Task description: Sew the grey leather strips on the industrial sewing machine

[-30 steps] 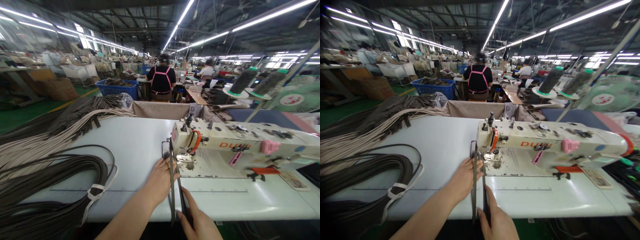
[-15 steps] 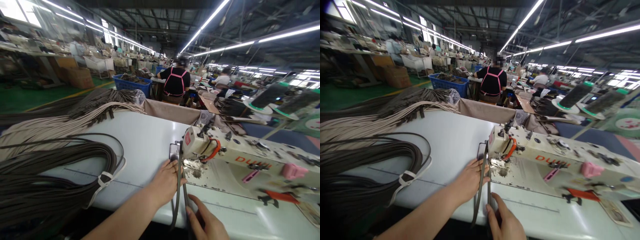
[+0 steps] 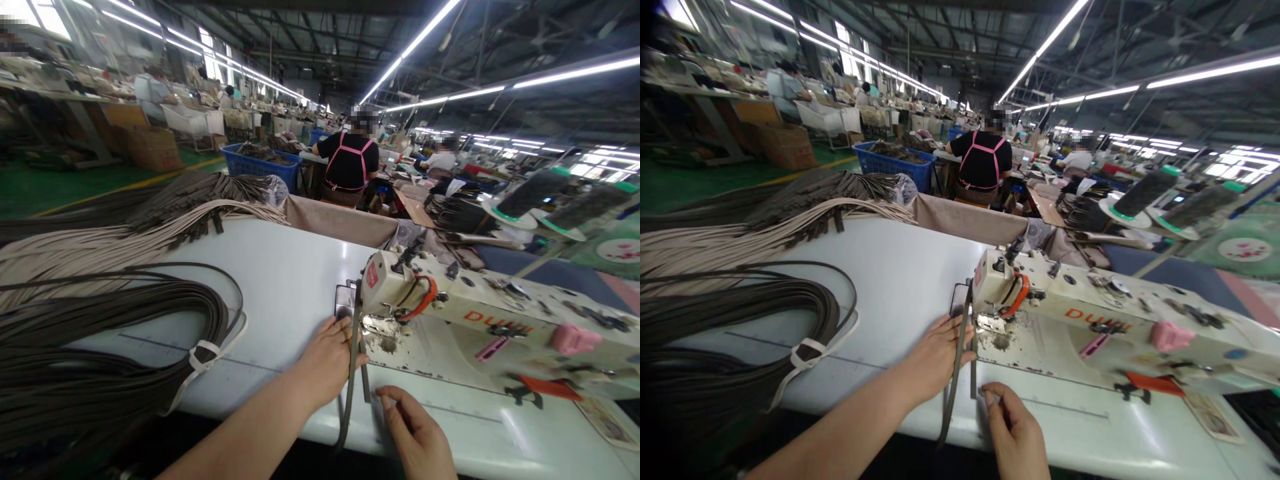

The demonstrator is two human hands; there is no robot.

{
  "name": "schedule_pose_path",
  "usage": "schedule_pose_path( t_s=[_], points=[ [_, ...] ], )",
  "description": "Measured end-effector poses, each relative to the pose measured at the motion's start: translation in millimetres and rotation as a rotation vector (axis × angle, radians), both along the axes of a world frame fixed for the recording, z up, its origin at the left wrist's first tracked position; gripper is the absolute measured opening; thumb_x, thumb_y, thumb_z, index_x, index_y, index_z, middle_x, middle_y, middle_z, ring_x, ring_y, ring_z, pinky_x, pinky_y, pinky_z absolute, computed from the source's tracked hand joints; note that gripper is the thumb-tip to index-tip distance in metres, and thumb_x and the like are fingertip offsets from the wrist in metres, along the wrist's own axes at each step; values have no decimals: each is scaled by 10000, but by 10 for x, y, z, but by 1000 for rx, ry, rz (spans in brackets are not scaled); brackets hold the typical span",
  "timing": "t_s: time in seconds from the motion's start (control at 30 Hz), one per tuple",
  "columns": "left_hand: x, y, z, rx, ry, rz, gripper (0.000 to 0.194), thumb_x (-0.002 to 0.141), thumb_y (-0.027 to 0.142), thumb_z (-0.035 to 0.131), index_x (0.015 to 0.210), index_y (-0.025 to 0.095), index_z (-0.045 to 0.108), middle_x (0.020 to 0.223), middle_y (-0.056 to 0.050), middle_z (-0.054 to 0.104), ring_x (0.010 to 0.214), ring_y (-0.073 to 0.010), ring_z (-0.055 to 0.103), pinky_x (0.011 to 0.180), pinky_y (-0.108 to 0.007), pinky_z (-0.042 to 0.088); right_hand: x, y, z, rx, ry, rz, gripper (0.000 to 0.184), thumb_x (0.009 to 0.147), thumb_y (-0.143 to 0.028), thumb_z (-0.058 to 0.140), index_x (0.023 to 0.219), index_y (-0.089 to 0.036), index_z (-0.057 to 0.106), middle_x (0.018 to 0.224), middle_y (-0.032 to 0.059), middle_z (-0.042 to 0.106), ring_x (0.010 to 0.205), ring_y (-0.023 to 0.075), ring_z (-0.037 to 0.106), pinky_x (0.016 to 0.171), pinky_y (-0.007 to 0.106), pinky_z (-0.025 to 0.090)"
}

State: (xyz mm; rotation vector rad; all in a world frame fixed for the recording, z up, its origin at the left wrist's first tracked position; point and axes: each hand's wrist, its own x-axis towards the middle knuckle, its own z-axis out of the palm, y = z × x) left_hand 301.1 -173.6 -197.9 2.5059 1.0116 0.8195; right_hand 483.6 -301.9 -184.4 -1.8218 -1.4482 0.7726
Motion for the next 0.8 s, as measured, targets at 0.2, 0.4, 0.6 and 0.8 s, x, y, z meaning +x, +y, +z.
schedule_pose_path(
  t_s=[0.2,0.4,0.6,0.8],
  points=[
    [5,5,30,-15,32,-9,362,1037,399,572,1341,214,638,1440,-55,637,1433,-256,492,1243,-478,326,13,5,-34,3,66,-14,475,944,-646,531,857,-205,687,719,3,557,679,173,503,618,242,416],
    [-11,-4,79,-30,50,-26,365,1027,380,595,1358,230,625,1448,-45,631,1442,-258,480,1245,-492,326,64,26,-185,28,116,-43,490,923,-655,535,815,-195,666,660,-16,454,618,154,411,567,249,348],
    [-10,-15,65,12,69,-15,402,1042,400,558,1391,204,596,1438,-71,636,1437,-259,485,1238,-487,339,28,21,-75,-1,123,-28,455,930,-610,529,817,-187,653,686,-13,454,649,156,424,595,252,352],
    [17,-15,30,49,75,11,434,1038,402,561,1424,204,565,1446,-80,628,1419,-256,503,1241,-491,336,-13,14,-24,-2,162,-28,432,932,-588,537,821,-187,649,675,-23,421,637,151,393,582,254,327]
  ],
)
